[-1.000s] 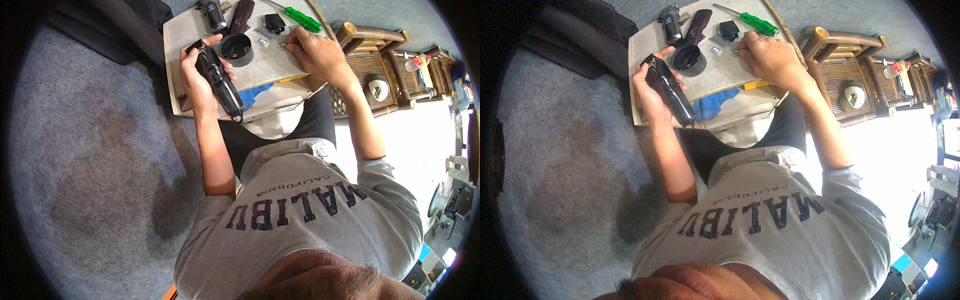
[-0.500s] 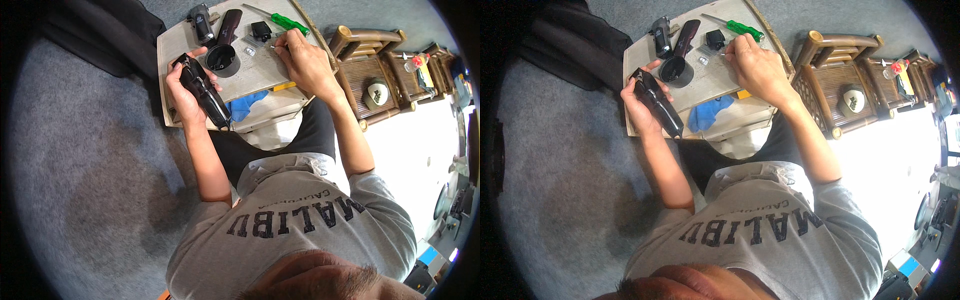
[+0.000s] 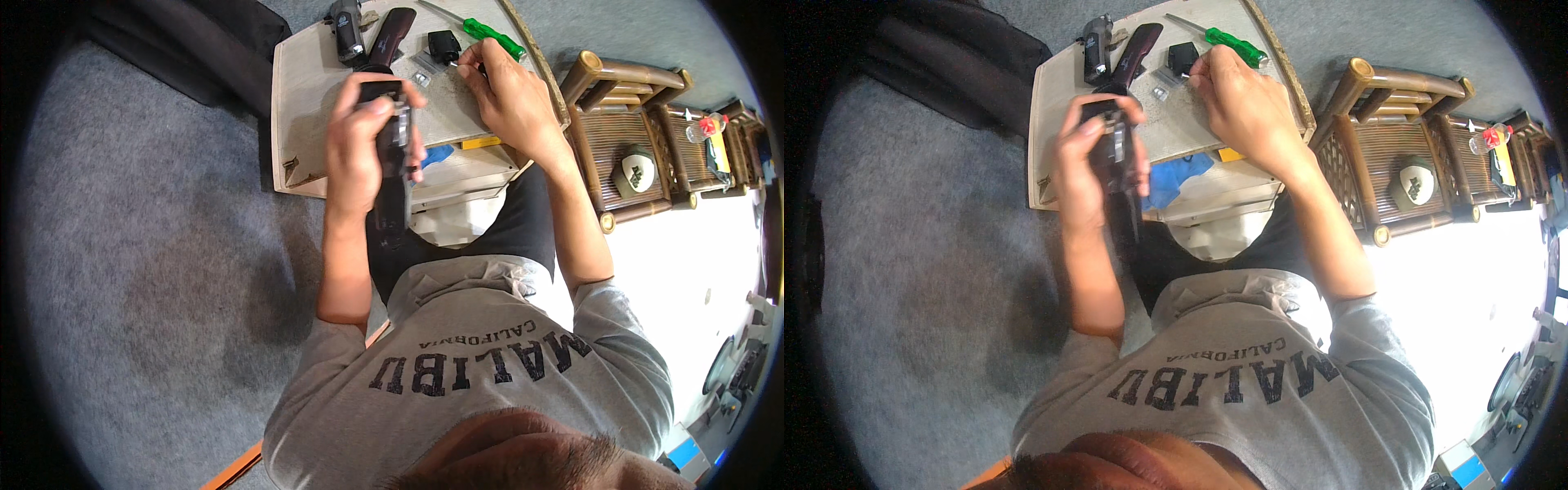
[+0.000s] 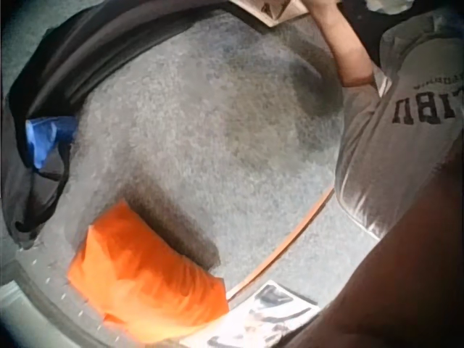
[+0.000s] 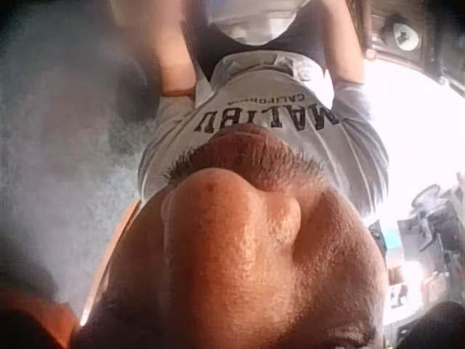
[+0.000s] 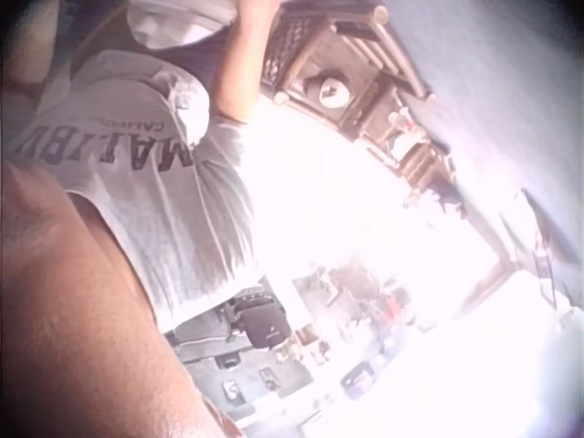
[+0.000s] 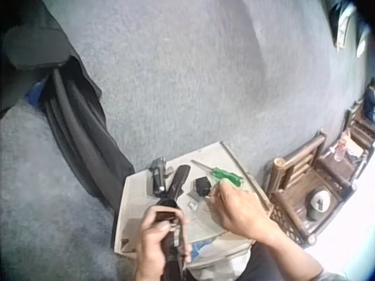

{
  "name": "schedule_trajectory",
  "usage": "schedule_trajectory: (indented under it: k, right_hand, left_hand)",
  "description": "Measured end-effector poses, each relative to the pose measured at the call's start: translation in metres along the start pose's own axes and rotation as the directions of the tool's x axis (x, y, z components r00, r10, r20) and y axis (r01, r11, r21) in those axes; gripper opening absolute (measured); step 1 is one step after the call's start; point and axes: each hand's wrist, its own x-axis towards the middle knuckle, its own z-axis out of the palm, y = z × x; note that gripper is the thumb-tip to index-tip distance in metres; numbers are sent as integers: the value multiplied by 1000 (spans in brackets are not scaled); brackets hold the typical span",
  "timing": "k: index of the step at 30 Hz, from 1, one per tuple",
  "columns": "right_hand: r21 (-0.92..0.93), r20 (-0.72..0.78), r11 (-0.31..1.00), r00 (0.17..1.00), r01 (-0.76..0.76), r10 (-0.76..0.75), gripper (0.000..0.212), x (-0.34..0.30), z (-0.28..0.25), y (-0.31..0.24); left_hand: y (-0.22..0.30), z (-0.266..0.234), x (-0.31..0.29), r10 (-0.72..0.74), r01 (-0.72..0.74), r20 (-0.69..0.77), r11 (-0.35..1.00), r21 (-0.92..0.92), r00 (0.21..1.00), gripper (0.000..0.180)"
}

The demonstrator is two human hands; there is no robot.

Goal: The person uses a screwdriver to remove and replace screws on a hair clipper, handling small parts and placing them in a black container on a table.

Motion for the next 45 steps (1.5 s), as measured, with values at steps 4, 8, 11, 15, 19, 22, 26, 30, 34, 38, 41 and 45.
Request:
schedule_trajectory:
  k: [4,8,11,15,19,22,26,30,34,38,41,45]
  right_hand:
    - [50,39,999,999,-5,3,16,6,-3,2]
    - [98,98,994,995,-42,33,16,4,-6,3]
    - [120,90,992,996,-34,23,16,2,-6,3]
    - [117,51,993,999,-9,3,16,2,-4,-1]
    - [87,53,995,998,-48,44,15,4,-4,-3]
    - [75,55,994,995,-82,78,15,7,-3,-3]
    - [82,31,993,996,-83,80,15,8,1,-1]
    - [79,49,990,993,-114,111,15,10,1,-1]
    - [105,24,987,993,-118,117,15,10,-1,-3]
    - [225,28,958,984,-177,175,15,10,-2,-3]
    - [254,59,941,974,-225,217,18,10,-6,-5]
    - [257,-3,942,974,-216,224,18,10,-4,-4]
  left_hand:
    - [-14,16,12,6,-7,21,999,52,1000,25]
    - [-15,26,18,7,-5,-11,980,199,1000,34]
    - [-19,26,25,-51,47,15,979,198,999,37]
    - [-20,21,33,-118,115,38,991,61,992,31]
    - [-21,22,38,-157,154,35,985,72,987,28]
    - [-19,21,43,-192,187,50,978,91,980,28]
    - [-16,23,47,-227,220,59,970,102,972,31]
    - [-18,23,51,-233,228,58,970,81,971,34]
    - [-18,22,52,-238,234,59,970,73,969,34]
    - [-18,22,49,-224,220,42,972,77,974,35]
    - [-19,21,48,-220,217,46,973,74,974,36]
    - [-18,22,48,-220,217,39,973,73,975,36]
